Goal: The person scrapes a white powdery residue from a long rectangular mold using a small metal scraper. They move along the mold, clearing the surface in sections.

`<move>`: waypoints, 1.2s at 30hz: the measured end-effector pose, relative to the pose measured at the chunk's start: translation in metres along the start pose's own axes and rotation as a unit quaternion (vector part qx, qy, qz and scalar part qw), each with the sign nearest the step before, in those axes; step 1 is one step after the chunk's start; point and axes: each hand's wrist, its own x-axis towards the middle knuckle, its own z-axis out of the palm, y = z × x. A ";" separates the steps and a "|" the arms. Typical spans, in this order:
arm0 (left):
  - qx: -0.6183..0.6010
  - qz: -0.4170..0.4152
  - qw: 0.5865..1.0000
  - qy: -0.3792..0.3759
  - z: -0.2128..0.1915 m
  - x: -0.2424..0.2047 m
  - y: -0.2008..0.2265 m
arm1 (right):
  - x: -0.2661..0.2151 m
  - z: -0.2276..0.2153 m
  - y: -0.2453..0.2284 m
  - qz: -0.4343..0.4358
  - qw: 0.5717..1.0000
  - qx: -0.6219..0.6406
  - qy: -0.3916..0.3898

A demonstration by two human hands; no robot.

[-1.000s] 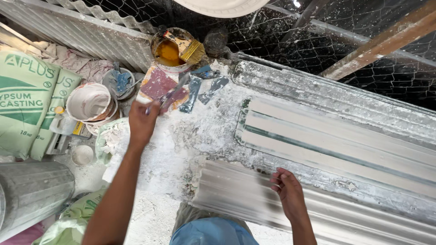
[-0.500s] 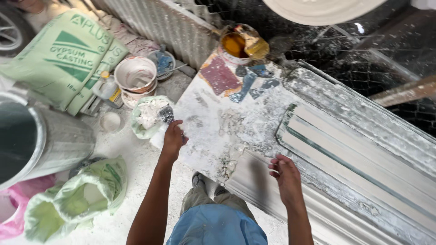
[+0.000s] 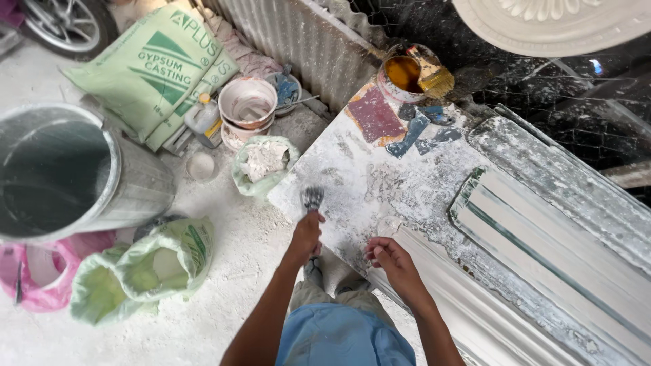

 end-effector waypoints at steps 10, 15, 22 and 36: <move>0.659 0.209 0.674 0.260 -0.065 0.071 0.052 | -0.053 -0.048 0.016 0.002 0.992 -0.047 0.118; 0.719 0.175 0.642 0.202 -0.010 0.043 0.051 | -0.076 -0.085 0.016 -0.046 0.986 -0.036 0.159; 0.539 0.180 0.821 0.048 0.060 -0.050 0.081 | -0.109 -0.185 0.014 -0.057 0.969 -0.056 0.234; 0.448 0.280 0.847 0.053 0.265 -0.088 0.005 | -0.021 -0.323 0.013 -0.217 0.867 -0.443 0.070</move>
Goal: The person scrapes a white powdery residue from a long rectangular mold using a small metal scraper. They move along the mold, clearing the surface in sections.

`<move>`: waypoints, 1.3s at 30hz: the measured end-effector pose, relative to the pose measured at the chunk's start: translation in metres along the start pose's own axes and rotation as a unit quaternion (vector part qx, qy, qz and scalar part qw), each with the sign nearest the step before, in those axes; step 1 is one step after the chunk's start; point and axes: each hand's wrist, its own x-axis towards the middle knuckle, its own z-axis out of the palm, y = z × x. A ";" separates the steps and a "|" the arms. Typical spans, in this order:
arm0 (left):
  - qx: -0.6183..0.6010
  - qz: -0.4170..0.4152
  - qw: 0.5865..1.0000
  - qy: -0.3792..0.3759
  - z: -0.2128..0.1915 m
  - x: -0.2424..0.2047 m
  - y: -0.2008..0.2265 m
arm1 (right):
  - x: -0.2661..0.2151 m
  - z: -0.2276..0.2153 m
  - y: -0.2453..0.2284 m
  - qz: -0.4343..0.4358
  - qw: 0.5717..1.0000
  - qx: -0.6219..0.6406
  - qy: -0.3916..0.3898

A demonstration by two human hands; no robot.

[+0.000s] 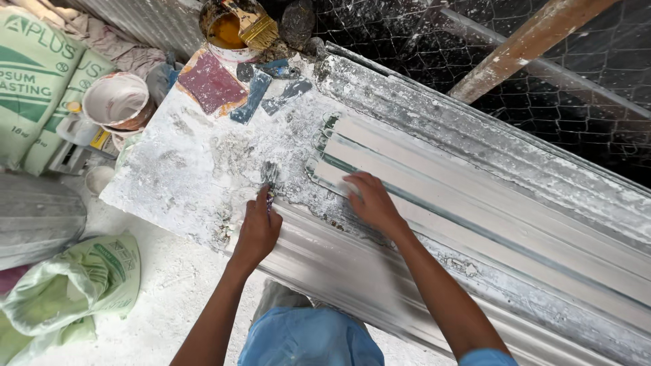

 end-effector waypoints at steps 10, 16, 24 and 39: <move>0.147 -0.073 0.982 -0.095 0.026 0.036 0.021 | 0.134 0.058 0.011 -0.130 0.960 -0.238 -0.064; 0.146 -0.077 0.976 -0.143 0.031 0.042 0.015 | 0.146 0.039 0.039 -0.088 0.945 -0.226 -0.222; 0.145 -0.033 0.977 -0.154 0.044 0.052 0.012 | 0.118 0.026 0.041 -0.177 0.959 -0.186 -0.118; 0.288 0.065 0.929 -0.225 0.050 0.065 0.000 | 0.112 0.029 0.048 -0.106 0.981 -0.137 -0.084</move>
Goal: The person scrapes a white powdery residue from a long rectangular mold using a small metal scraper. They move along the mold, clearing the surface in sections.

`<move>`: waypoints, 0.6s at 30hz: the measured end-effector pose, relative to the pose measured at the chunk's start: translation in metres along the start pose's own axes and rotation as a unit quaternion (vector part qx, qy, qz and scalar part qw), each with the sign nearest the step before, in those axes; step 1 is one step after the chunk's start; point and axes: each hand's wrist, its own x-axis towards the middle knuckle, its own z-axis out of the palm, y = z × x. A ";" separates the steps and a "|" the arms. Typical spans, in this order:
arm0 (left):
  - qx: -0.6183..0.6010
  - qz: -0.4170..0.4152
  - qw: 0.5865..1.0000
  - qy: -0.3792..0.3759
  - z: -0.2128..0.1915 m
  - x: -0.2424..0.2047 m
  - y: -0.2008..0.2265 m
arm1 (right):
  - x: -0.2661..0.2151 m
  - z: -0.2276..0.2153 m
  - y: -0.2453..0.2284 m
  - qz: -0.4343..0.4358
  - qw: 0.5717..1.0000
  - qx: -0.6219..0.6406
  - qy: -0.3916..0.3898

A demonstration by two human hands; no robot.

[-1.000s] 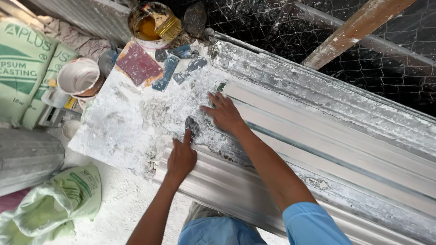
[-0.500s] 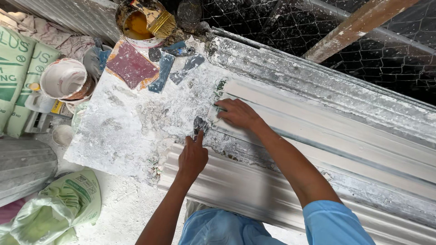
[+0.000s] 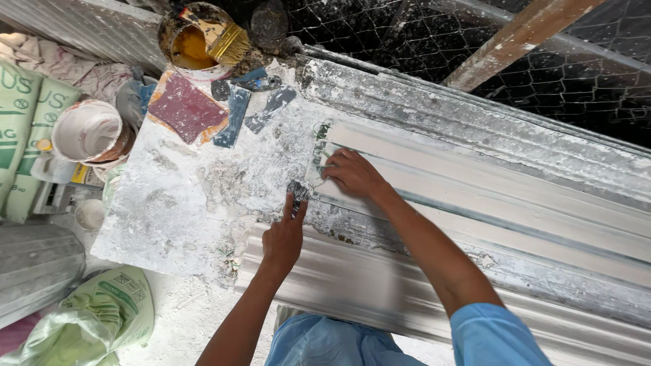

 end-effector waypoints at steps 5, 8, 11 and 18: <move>0.036 -0.013 0.999 -0.033 -0.009 0.001 0.007 | -0.044 0.029 -0.008 0.019 0.991 0.038 0.128; 0.056 -0.014 0.998 -0.039 -0.013 0.005 0.009 | -0.047 0.031 -0.008 0.032 0.987 0.055 0.145; 0.075 -0.008 0.996 -0.037 -0.013 0.003 0.008 | -0.047 0.033 -0.013 0.041 0.985 0.042 0.162; 0.118 0.011 0.992 -0.040 -0.006 0.007 0.001 | -0.044 0.036 -0.016 0.047 0.980 0.024 0.191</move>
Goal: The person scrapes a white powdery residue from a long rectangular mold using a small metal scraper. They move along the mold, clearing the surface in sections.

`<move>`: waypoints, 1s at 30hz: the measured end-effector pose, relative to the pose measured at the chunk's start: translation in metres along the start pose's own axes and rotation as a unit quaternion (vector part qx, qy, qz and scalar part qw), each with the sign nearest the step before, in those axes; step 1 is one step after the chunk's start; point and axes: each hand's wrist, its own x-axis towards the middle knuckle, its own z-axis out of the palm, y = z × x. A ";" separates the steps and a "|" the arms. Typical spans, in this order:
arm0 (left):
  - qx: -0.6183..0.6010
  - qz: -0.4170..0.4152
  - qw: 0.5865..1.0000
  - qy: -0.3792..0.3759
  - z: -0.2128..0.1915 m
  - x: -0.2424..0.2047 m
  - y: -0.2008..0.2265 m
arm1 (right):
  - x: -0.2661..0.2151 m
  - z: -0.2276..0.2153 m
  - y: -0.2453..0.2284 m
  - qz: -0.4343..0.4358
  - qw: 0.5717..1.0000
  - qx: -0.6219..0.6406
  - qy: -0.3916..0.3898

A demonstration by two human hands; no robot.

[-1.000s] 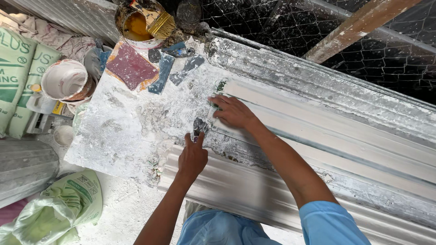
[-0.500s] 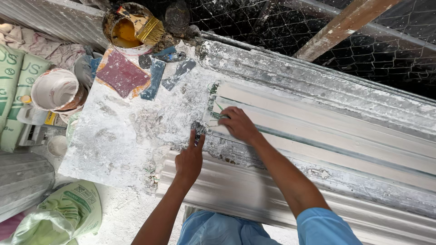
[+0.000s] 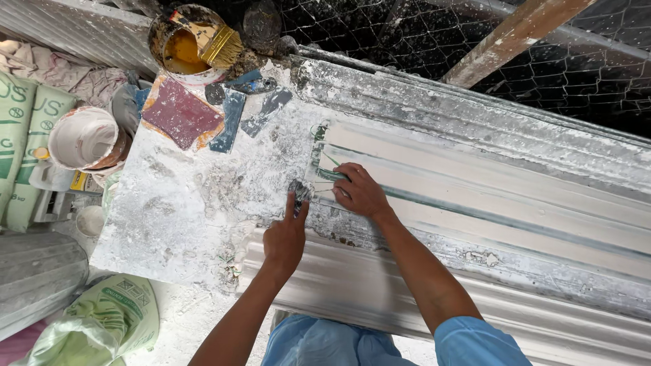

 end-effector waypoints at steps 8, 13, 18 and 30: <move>0.027 0.021 0.999 0.036 0.008 0.003 -0.004 | -0.001 0.003 0.004 -0.022 1.000 0.004 0.005; 0.019 0.030 0.999 0.016 0.004 0.005 -0.006 | -0.003 0.006 0.009 -0.031 0.999 -0.013 0.009; 0.001 0.029 0.999 0.022 0.002 0.008 -0.008 | -0.004 0.008 0.005 -0.034 0.999 -0.013 0.015; -0.054 0.019 0.998 0.023 -0.001 0.022 -0.009 | 0.001 0.001 0.002 -0.025 0.999 -0.009 0.021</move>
